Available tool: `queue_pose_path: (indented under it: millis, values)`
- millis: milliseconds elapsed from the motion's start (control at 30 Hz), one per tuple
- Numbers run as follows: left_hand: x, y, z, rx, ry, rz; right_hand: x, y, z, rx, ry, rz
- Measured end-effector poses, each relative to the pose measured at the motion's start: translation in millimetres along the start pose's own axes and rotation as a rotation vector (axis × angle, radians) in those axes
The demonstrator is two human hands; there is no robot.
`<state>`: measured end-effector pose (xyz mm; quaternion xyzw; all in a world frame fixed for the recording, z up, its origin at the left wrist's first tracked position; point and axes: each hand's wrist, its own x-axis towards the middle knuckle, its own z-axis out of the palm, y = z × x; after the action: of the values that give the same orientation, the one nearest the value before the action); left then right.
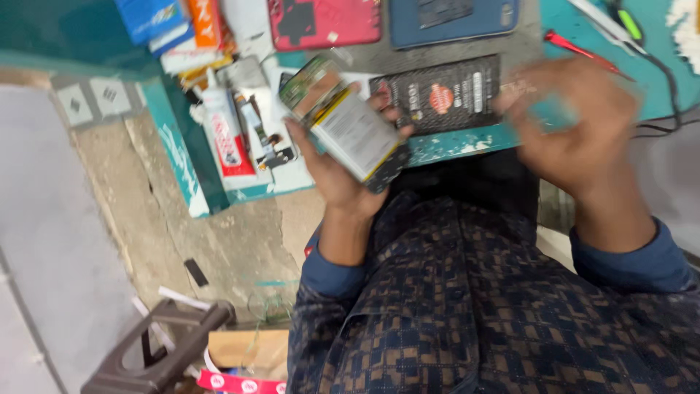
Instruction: The person removes the old battery from a disassembled smartphone, cleans the battery compartment with a cloth and liquid, then installs a new battery. The person opens a new battery package, removes the battery, and places it into the phone chassis.
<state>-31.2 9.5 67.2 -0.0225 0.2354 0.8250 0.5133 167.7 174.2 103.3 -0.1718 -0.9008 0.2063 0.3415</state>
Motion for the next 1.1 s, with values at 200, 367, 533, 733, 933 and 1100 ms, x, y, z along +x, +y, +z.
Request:
queue_pose_path:
  millis: [200, 367, 533, 733, 933, 1100]
  values:
    - [9, -13, 10, 0.126, -0.041, -0.025, 18, -32, 33, 0.045, -0.217, -0.507]
    - [12, -17, 7, 0.271, 0.01, -0.022, 21, -26, 41, -0.026, -0.284, -0.66]
    - [22, -25, 4, 0.409, 0.089, -0.093, 29, -17, 56, -0.039, -0.317, -0.793]
    - [22, -32, 1, 0.533, 0.131, -0.119, 33, -7, 67, 0.003, -0.408, -0.841]
    - [23, -29, 3, 0.563, 0.125, -0.088, 37, -11, 65, 0.058, -0.368, -0.814]
    - [24, -27, 6, 0.521, 0.103, -0.081, 43, -16, 60, 0.123, -0.392, -0.784]
